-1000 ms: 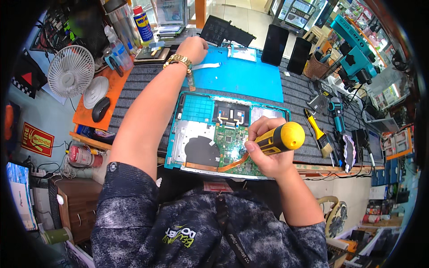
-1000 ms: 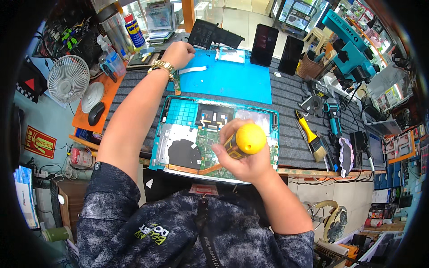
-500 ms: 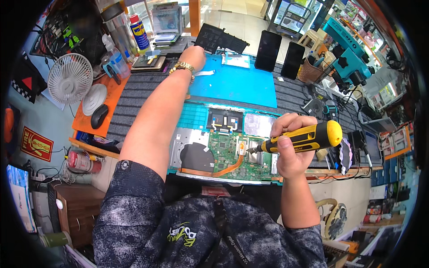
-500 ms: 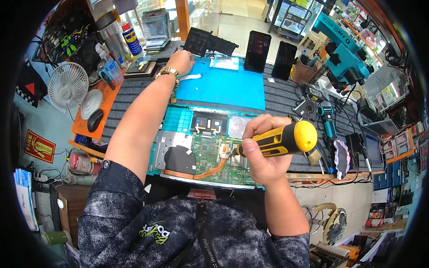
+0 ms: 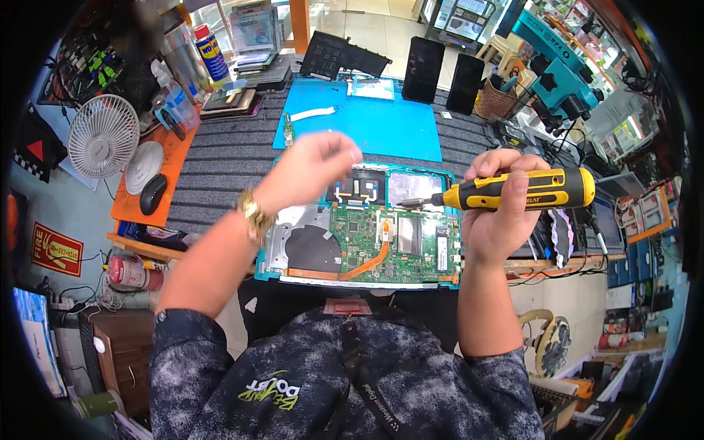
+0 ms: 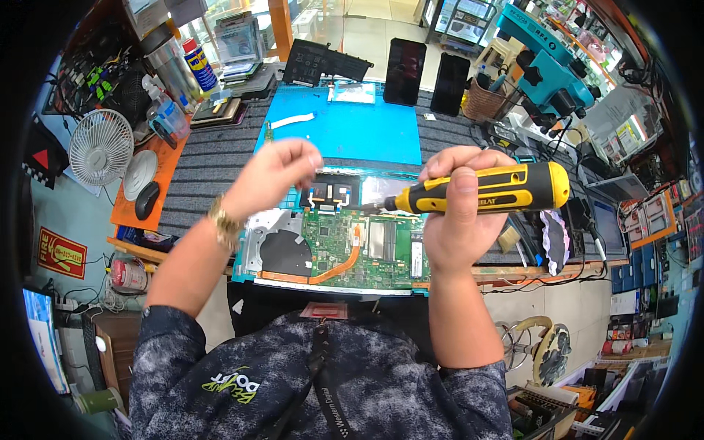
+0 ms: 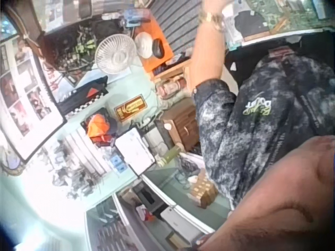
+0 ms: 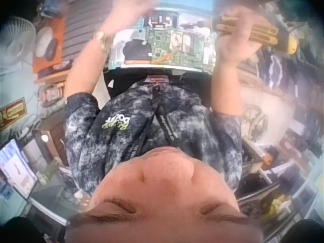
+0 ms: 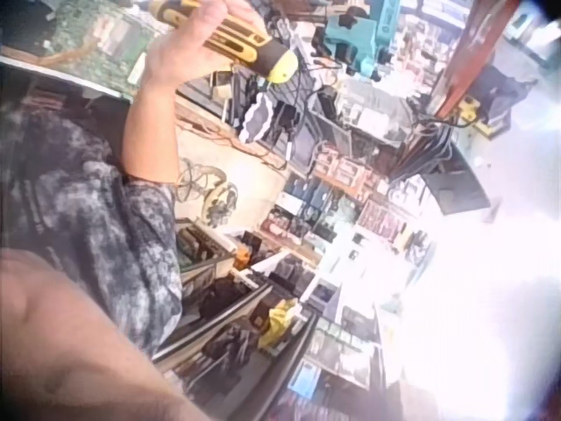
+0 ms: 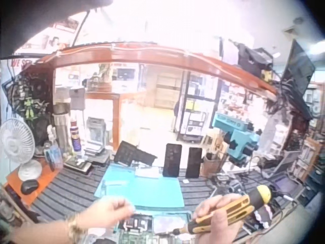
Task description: The person places a motherboard onto a laptop chassis, aligns internal ribbon cables using tweezers, and then installs a copper heat pipe over the processor using a screwdriver.
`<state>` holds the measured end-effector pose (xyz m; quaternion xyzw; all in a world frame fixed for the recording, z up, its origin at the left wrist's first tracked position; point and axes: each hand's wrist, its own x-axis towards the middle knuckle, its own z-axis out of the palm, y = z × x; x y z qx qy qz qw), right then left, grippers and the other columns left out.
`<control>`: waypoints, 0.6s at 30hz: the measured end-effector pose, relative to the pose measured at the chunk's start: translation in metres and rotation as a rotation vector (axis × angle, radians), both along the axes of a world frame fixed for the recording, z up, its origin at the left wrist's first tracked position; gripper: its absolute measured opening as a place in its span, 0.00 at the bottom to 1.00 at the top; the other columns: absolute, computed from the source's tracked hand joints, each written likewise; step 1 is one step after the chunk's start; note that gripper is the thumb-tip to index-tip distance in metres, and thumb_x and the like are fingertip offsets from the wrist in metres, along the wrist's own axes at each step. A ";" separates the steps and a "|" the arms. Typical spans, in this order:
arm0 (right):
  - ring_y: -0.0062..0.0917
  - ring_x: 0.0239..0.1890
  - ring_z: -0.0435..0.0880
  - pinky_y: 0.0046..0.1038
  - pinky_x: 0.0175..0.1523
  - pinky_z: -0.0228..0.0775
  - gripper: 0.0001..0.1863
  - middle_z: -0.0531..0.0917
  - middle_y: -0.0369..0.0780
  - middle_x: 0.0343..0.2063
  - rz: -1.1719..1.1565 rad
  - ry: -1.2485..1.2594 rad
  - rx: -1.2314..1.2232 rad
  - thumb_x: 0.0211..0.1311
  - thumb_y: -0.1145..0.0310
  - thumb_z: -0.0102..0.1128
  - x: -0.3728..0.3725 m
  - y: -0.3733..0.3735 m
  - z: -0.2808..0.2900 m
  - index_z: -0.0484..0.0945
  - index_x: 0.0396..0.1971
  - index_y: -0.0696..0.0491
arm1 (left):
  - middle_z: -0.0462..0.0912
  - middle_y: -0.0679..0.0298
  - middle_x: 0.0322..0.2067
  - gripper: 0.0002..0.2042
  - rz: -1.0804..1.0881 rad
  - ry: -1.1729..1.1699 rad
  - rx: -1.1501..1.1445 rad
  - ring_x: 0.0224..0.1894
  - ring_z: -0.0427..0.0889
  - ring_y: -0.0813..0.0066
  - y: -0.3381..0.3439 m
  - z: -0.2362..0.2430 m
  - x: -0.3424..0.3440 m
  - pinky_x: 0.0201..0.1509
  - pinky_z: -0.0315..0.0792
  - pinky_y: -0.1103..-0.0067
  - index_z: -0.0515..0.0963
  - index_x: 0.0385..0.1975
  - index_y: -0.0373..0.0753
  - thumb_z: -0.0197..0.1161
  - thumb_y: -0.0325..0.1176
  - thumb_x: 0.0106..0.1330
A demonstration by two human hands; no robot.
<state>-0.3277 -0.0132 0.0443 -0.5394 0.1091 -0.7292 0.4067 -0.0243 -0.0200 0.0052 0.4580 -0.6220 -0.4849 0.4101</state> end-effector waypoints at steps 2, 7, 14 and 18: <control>0.30 0.42 0.86 0.38 0.51 0.85 0.20 0.85 0.46 0.41 -0.012 -0.028 -0.028 0.86 0.60 0.72 0.009 0.004 0.004 0.68 0.56 0.50 | 0.88 0.71 0.39 0.15 -0.040 0.148 0.075 0.39 0.84 0.85 0.032 -0.002 -0.019 0.46 0.81 0.79 0.88 0.53 0.33 0.71 0.42 0.89; 0.31 0.41 0.86 0.39 0.51 0.86 0.21 0.86 0.47 0.41 -0.021 -0.027 -0.054 0.86 0.58 0.72 0.017 0.013 0.013 0.67 0.56 0.50 | 0.87 0.70 0.39 0.10 -0.052 0.399 0.152 0.40 0.84 0.81 0.064 -0.011 -0.047 0.48 0.80 0.79 0.86 0.55 0.33 0.70 0.36 0.90; 0.35 0.43 0.84 0.37 0.48 0.85 0.18 0.85 0.46 0.43 -0.071 0.058 -0.082 0.92 0.49 0.64 0.015 0.018 0.014 0.72 0.58 0.47 | 0.87 0.68 0.41 0.10 -0.092 0.586 0.132 0.42 0.85 0.79 0.071 -0.021 -0.056 0.50 0.79 0.79 0.86 0.57 0.34 0.69 0.34 0.90; 0.35 0.44 0.85 0.36 0.47 0.86 0.18 0.84 0.46 0.43 -0.068 0.088 -0.093 0.92 0.49 0.64 0.014 0.018 0.015 0.72 0.58 0.47 | 0.87 0.68 0.40 0.10 -0.087 0.583 0.123 0.42 0.85 0.79 0.073 -0.020 -0.057 0.50 0.79 0.79 0.86 0.58 0.34 0.69 0.35 0.90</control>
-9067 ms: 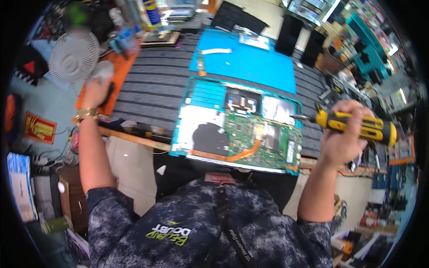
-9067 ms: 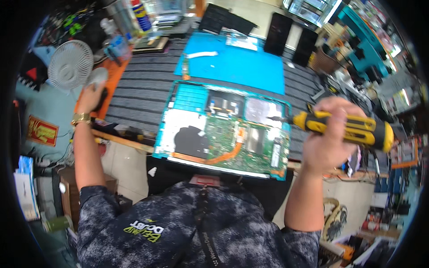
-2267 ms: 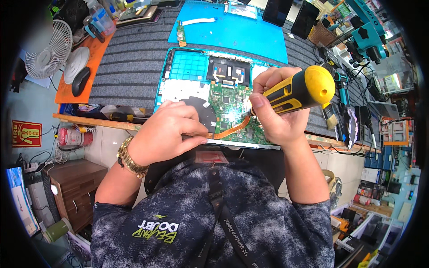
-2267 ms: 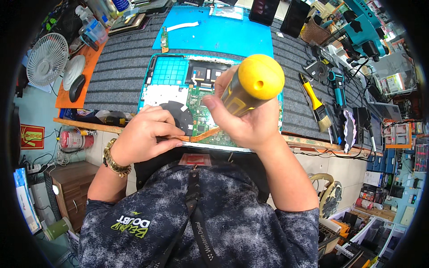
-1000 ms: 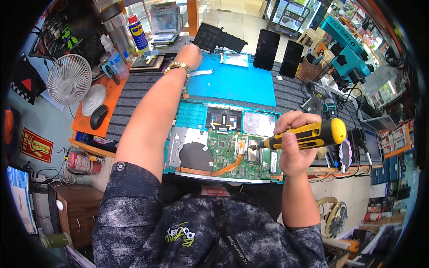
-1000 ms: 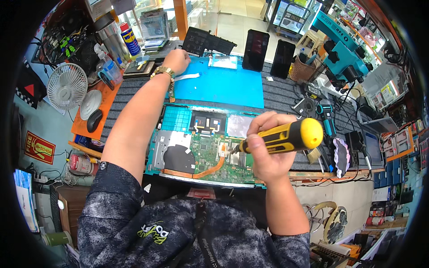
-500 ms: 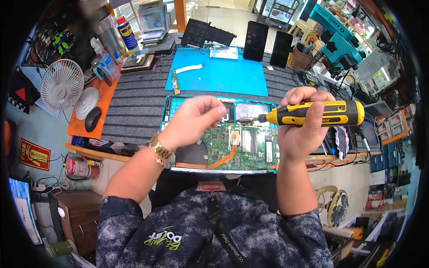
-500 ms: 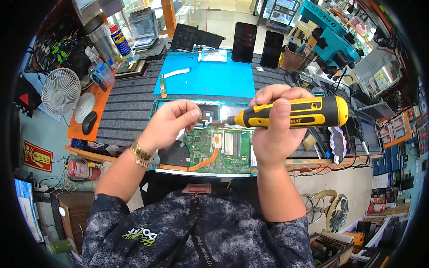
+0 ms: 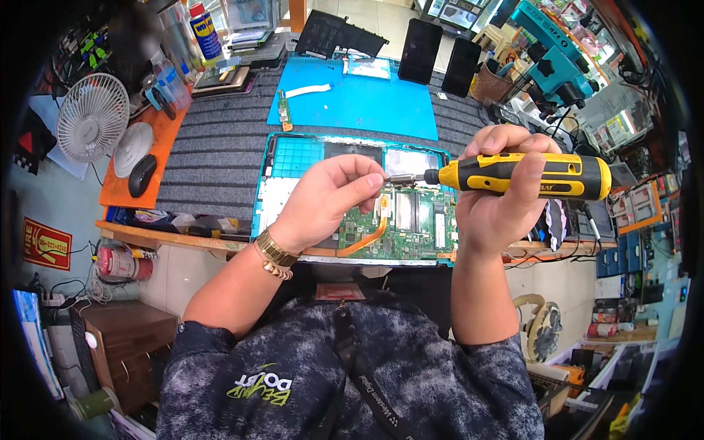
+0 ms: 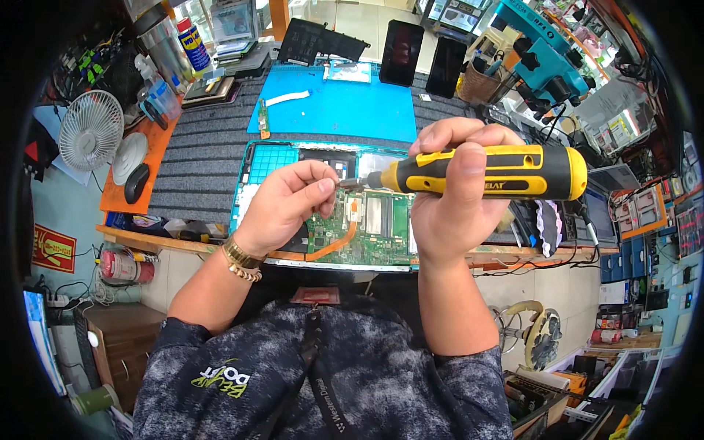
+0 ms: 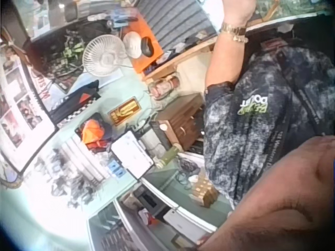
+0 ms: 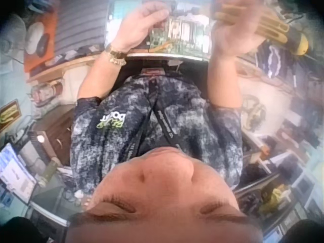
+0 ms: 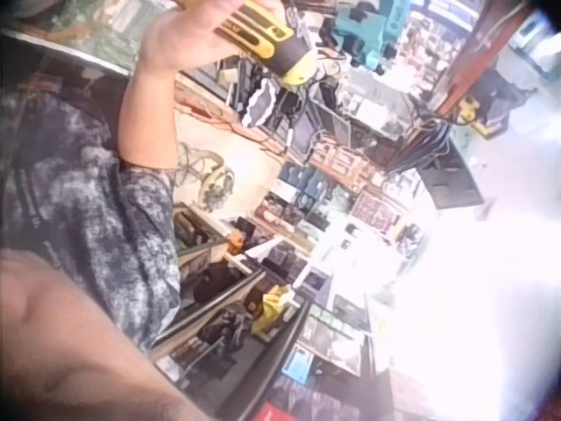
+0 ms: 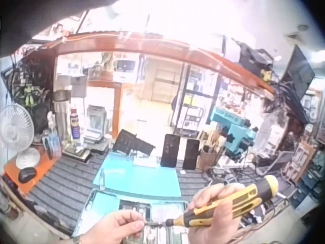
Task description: The person places a motherboard onto a laptop chassis, aligns internal ribbon cables using tweezers, and then installs a copper heat pipe over the processor using a screwdriver.
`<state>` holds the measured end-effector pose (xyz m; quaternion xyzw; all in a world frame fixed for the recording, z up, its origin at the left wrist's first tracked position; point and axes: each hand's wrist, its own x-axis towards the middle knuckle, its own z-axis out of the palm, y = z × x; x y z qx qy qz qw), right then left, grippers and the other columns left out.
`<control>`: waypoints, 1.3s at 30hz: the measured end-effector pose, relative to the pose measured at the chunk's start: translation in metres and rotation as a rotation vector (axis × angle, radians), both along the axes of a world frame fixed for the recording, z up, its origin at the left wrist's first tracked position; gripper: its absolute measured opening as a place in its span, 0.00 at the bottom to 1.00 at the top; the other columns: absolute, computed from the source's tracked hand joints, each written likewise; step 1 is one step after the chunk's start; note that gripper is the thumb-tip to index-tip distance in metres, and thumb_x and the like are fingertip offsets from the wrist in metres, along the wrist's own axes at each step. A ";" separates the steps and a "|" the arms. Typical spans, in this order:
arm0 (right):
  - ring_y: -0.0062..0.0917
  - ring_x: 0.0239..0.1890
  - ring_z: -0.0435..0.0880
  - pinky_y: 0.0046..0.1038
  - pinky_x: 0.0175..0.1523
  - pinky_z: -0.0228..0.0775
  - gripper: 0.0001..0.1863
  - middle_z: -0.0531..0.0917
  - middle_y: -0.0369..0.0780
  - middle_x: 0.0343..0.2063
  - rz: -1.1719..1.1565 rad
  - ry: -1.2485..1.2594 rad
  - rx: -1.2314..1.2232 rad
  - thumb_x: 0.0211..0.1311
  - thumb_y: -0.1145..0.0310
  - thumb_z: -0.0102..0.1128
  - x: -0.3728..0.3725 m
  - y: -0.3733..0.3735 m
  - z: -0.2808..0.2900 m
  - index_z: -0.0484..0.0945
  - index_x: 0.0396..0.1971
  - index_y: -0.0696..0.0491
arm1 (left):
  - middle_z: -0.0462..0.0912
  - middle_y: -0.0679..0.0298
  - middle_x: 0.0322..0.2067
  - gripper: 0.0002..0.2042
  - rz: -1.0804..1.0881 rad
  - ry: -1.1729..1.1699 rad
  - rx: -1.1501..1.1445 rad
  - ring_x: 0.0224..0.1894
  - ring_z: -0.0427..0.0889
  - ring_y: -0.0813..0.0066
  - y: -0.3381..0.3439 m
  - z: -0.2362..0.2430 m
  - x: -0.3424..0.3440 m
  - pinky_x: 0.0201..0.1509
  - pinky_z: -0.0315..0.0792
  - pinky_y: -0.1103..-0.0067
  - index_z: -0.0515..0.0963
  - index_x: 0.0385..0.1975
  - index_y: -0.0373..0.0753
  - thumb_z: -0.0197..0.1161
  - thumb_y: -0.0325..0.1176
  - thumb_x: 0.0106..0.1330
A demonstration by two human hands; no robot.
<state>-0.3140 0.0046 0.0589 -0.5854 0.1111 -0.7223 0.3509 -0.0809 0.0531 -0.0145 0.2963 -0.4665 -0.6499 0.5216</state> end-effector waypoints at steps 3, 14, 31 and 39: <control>0.34 0.42 0.85 0.37 0.48 0.86 0.19 0.85 0.46 0.42 -0.003 -0.016 0.007 0.91 0.50 0.66 0.004 0.001 0.000 0.71 0.57 0.48 | 0.89 0.69 0.40 0.11 0.017 -0.009 -0.002 0.41 0.85 0.81 0.002 0.001 0.000 0.50 0.81 0.79 0.87 0.57 0.33 0.70 0.35 0.90; 0.27 0.40 0.87 0.35 0.49 0.85 0.17 0.88 0.43 0.41 -0.007 0.014 0.041 0.83 0.67 0.73 0.018 -0.009 -0.003 0.73 0.58 0.52 | 0.95 0.64 0.48 0.18 0.194 -0.277 -0.017 0.46 0.90 0.81 0.000 0.002 0.005 0.53 0.86 0.78 0.89 0.60 0.30 0.75 0.40 0.87; 0.17 0.40 0.85 0.24 0.48 0.78 0.11 0.87 0.34 0.40 -0.044 0.407 0.200 0.80 0.73 0.78 0.037 -0.021 -0.046 0.81 0.49 0.54 | 0.93 0.65 0.53 0.18 0.340 -0.456 -0.076 0.53 0.88 0.82 0.005 0.007 0.035 0.56 0.82 0.80 0.87 0.65 0.31 0.69 0.40 0.91; 0.15 0.37 0.84 0.22 0.44 0.77 0.11 0.87 0.33 0.38 -0.080 0.545 0.235 0.80 0.72 0.79 0.043 -0.025 -0.046 0.81 0.48 0.54 | 0.94 0.66 0.52 0.19 0.331 -0.441 -0.058 0.52 0.88 0.82 0.006 0.005 0.036 0.56 0.81 0.80 0.88 0.66 0.33 0.70 0.42 0.90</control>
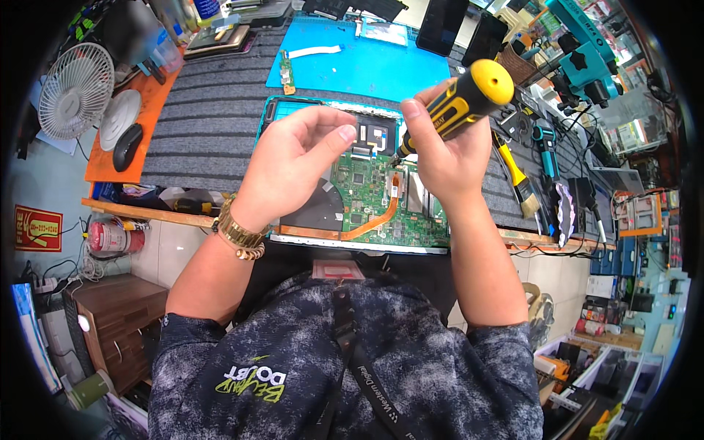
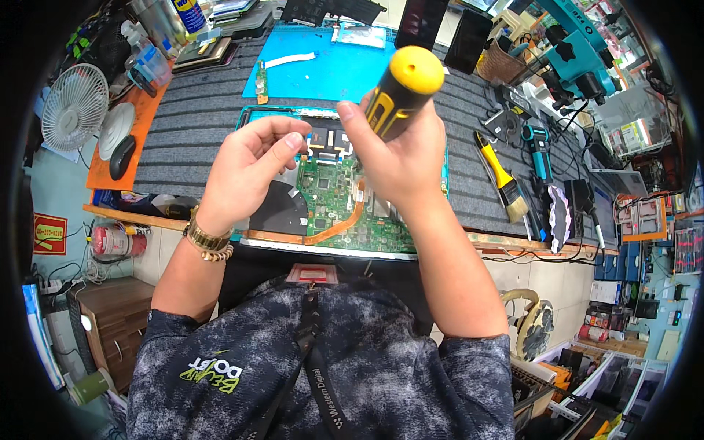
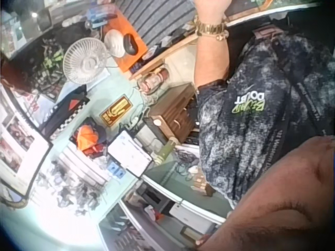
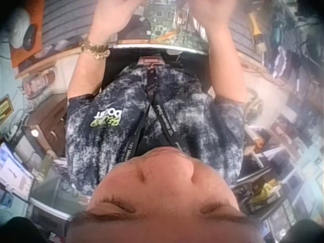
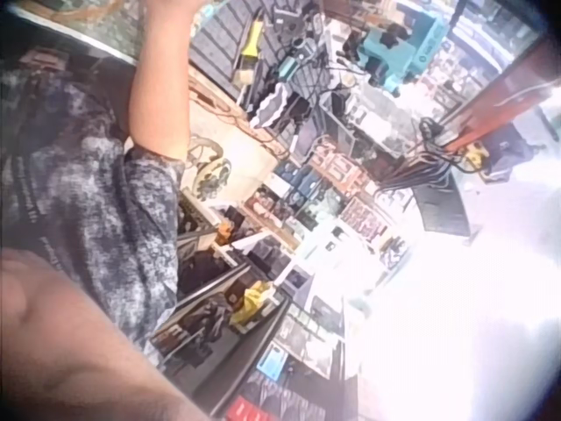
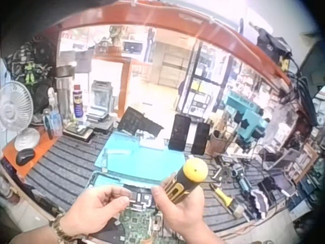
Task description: The person places a motherboard onto a laptop chassis, aligns internal ribbon cables using tweezers, and then installs a copper heat pipe over the processor using a screwdriver.
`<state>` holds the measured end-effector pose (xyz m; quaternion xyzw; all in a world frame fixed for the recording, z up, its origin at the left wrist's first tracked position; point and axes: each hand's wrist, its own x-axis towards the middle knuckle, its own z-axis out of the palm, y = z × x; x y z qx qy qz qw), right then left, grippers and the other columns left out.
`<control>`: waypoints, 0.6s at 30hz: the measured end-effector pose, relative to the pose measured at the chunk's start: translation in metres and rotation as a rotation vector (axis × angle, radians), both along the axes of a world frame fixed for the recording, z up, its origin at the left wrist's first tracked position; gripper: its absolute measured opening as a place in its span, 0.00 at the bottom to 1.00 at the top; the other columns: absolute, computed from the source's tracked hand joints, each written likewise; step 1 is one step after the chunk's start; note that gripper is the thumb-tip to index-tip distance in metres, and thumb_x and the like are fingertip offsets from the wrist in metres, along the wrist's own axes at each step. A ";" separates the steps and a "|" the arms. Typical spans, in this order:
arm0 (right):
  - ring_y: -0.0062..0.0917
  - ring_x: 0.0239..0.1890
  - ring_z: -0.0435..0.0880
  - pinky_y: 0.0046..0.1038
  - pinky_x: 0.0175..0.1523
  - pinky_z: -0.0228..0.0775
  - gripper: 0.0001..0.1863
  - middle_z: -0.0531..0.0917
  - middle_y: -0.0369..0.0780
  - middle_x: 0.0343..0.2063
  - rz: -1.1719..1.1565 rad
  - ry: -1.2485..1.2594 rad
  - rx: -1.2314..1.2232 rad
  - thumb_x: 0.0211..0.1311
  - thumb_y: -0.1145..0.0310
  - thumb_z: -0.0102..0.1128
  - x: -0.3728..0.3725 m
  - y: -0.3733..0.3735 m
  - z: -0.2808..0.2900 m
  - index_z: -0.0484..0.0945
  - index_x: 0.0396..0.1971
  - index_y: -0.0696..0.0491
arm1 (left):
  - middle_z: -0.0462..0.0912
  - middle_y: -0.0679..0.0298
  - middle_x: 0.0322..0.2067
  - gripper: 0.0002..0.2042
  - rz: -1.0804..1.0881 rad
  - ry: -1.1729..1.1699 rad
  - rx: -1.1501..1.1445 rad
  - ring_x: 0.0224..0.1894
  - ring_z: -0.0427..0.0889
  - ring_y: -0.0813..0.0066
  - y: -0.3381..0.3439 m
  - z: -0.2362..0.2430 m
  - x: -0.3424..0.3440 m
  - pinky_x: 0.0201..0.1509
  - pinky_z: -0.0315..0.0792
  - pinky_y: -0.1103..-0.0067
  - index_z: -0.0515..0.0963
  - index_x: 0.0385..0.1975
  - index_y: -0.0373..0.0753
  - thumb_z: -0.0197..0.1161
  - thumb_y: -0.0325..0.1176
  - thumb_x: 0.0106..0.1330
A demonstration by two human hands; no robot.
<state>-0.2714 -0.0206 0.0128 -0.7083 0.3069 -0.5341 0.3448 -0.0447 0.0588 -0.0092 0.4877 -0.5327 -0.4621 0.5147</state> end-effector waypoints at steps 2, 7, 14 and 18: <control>0.14 0.37 0.84 0.22 0.43 0.77 0.11 0.87 0.32 0.37 -0.035 0.026 0.000 0.80 0.72 0.79 0.003 -0.002 0.000 0.81 0.48 0.54 | 0.94 0.66 0.52 0.19 0.003 0.000 0.008 0.51 0.87 0.82 0.000 0.001 0.000 0.55 0.81 0.79 0.88 0.66 0.33 0.70 0.43 0.90; 0.14 0.37 0.86 0.23 0.43 0.78 0.12 0.87 0.32 0.37 -0.011 -0.021 0.006 0.80 0.72 0.79 0.007 -0.007 0.000 0.81 0.48 0.53 | 0.95 0.65 0.50 0.17 0.015 0.017 0.028 0.51 0.89 0.82 0.001 0.003 0.001 0.58 0.84 0.78 0.88 0.62 0.29 0.73 0.39 0.88; 0.14 0.35 0.86 0.22 0.39 0.79 0.12 0.88 0.32 0.37 0.014 -0.051 0.027 0.80 0.73 0.79 0.010 -0.009 -0.002 0.80 0.48 0.54 | 0.94 0.66 0.51 0.18 0.009 0.005 0.034 0.48 0.87 0.82 0.000 0.001 0.003 0.55 0.82 0.79 0.88 0.65 0.32 0.70 0.40 0.89; 0.14 0.35 0.86 0.22 0.39 0.78 0.12 0.87 0.33 0.37 -0.008 0.005 0.003 0.80 0.74 0.78 0.008 -0.008 -0.001 0.80 0.48 0.54 | 0.94 0.65 0.50 0.17 0.015 0.047 0.040 0.51 0.88 0.82 0.001 0.001 0.004 0.59 0.83 0.78 0.88 0.62 0.30 0.73 0.39 0.88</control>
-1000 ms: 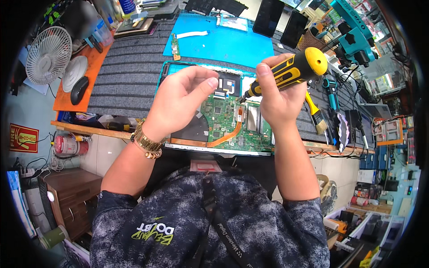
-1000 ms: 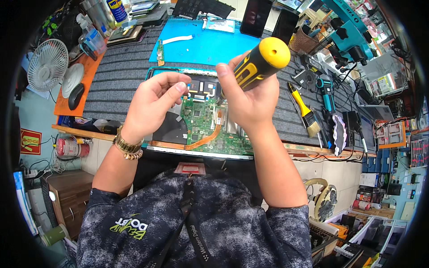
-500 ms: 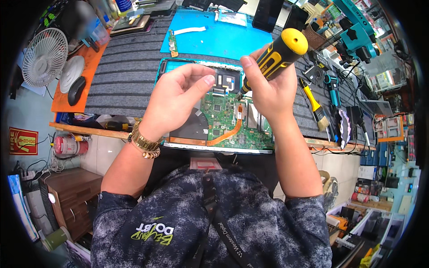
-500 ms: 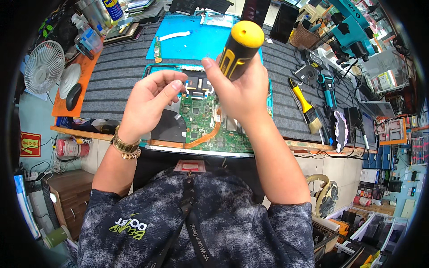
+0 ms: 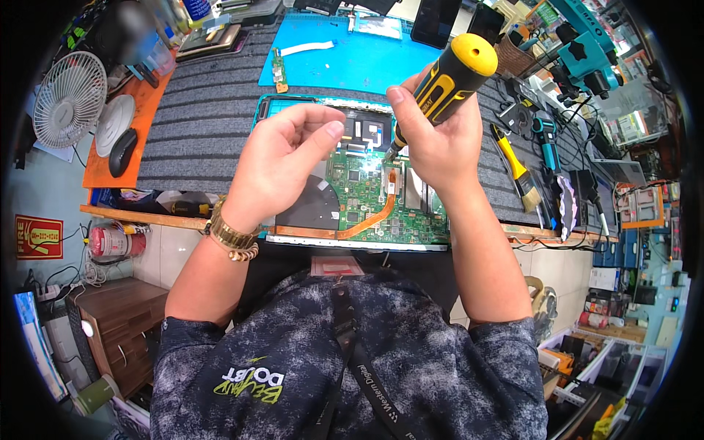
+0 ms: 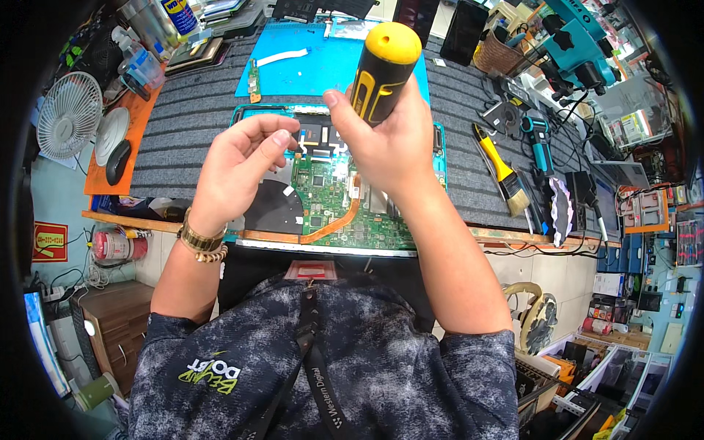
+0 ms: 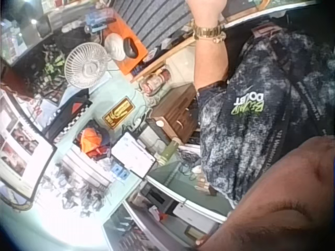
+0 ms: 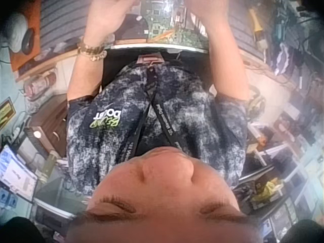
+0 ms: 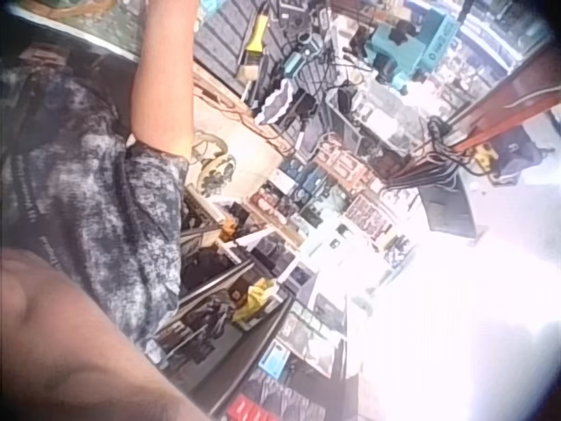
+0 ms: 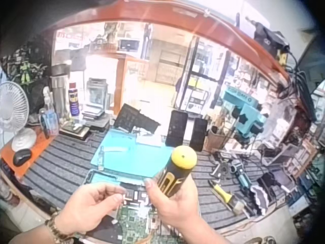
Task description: The person places a motherboard onto a laptop chassis, aligns internal ribbon cables using tweezers, and then installs a copper heat pipe over the processor using a screwdriver.
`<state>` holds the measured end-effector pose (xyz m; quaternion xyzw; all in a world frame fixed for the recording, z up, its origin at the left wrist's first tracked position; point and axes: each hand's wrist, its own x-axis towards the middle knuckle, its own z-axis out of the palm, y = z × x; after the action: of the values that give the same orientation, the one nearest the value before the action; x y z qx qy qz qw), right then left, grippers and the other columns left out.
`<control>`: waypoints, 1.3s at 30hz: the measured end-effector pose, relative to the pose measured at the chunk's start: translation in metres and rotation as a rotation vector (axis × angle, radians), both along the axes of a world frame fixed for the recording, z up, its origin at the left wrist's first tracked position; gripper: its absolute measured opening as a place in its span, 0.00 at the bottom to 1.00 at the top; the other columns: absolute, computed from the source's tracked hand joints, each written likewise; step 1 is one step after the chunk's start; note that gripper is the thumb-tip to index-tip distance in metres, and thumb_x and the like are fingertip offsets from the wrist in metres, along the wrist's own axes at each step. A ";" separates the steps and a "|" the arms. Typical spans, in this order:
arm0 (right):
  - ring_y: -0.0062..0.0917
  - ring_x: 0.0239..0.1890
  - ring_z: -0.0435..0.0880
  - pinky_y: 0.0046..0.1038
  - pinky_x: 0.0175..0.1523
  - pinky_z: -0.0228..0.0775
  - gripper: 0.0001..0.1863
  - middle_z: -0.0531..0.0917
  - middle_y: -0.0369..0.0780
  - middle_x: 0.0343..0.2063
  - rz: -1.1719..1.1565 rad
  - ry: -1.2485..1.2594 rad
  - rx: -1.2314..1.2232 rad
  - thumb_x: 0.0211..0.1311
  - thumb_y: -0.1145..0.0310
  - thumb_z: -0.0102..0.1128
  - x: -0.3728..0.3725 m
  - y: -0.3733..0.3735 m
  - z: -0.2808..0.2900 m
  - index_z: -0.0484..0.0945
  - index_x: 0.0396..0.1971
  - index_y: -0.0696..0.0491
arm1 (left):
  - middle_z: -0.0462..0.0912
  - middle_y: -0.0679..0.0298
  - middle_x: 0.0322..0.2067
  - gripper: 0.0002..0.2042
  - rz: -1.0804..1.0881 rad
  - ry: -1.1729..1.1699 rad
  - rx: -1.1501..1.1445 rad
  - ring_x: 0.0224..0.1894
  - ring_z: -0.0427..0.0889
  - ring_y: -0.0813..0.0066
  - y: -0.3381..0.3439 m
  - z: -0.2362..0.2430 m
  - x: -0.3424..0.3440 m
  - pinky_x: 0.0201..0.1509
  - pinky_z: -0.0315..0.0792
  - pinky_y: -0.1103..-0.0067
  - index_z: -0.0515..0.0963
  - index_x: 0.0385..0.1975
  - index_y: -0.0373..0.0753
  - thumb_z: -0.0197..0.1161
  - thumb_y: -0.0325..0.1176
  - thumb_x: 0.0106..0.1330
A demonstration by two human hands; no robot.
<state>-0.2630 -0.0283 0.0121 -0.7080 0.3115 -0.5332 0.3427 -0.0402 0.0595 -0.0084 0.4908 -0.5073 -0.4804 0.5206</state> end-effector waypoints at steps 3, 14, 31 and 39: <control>0.14 0.34 0.86 0.22 0.39 0.78 0.11 0.87 0.33 0.37 0.035 -0.036 0.038 0.79 0.74 0.78 -0.001 -0.001 -0.001 0.80 0.48 0.54 | 0.94 0.65 0.50 0.17 0.003 0.017 -0.012 0.51 0.88 0.82 0.000 -0.001 0.000 0.59 0.83 0.78 0.88 0.62 0.30 0.73 0.39 0.88; 0.14 0.33 0.86 0.22 0.38 0.78 0.10 0.87 0.33 0.37 0.029 0.002 0.036 0.79 0.75 0.78 -0.004 -0.002 -0.003 0.80 0.47 0.54 | 0.93 0.68 0.46 0.18 0.037 -0.050 -0.038 0.46 0.87 0.84 -0.003 0.006 0.010 0.52 0.81 0.81 0.88 0.62 0.29 0.74 0.40 0.88; 0.19 0.41 0.87 0.27 0.47 0.82 0.17 0.87 0.35 0.43 0.116 -0.363 -0.051 0.79 0.77 0.75 -0.040 0.002 0.015 0.76 0.58 0.53 | 1.00 0.52 0.47 0.18 0.272 -0.929 -0.177 0.50 0.99 0.62 -0.190 0.003 0.114 0.58 0.89 0.66 0.97 0.54 0.37 0.78 0.44 0.77; 0.31 0.43 0.83 0.38 0.52 0.82 0.17 0.84 0.48 0.42 0.068 -0.248 -0.178 0.83 0.68 0.68 -0.077 0.024 0.026 0.69 0.58 0.54 | 0.99 0.49 0.48 0.13 0.281 -1.204 -0.130 0.52 0.98 0.49 -0.278 -0.024 0.093 0.65 0.88 0.59 0.99 0.49 0.42 0.81 0.41 0.73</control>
<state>-0.3398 -0.0043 0.0381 -0.6743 0.1941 -0.6303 0.3323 0.0525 -0.2181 -0.0321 0.7050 -0.6706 -0.0144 0.2302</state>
